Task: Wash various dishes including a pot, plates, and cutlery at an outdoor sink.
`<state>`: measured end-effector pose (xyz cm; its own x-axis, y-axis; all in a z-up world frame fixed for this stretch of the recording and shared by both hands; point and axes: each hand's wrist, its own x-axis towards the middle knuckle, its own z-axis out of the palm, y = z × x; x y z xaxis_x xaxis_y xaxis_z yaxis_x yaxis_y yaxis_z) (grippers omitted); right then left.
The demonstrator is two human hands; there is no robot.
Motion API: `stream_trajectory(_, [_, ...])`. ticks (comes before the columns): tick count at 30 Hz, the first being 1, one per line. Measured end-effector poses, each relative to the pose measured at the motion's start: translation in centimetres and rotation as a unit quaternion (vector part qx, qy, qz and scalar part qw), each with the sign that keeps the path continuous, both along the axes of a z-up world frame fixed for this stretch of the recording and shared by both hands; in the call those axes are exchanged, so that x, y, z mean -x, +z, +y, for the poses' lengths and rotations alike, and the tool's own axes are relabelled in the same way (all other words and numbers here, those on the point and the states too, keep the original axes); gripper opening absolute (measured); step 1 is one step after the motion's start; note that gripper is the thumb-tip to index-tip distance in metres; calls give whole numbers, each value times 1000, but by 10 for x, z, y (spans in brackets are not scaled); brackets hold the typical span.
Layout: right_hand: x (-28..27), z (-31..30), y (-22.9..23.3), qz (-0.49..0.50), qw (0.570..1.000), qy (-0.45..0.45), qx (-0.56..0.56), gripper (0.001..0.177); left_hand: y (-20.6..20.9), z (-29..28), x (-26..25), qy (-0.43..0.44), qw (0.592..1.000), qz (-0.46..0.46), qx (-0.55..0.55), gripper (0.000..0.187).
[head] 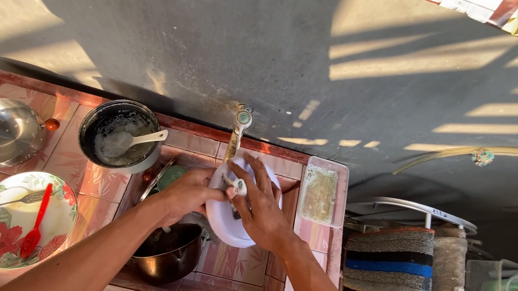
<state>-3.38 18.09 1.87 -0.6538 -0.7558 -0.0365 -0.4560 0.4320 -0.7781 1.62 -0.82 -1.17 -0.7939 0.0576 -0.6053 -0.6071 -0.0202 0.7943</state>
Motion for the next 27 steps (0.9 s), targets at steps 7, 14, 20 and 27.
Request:
stream_trajectory(7, [20, -9, -30, 183, 977, -90, -55, 47, 19, 9, 4, -19, 998, 27, -50, 46])
stream_trajectory(14, [37, -7, -9, -20, 958, -278, -63, 35, 20, 6, -5, -4, 994, 27, -103, 61])
stream_trajectory(20, [12, -6, -7, 172, 977, -104, 67, 24, 7, 14, 2, -56, 995, 18, -82, 58])
stream_trajectory(27, [39, 3, -24, 190, 978, -78, 48, 31, 8, 21, -4, -77, 994, 31, -74, 45])
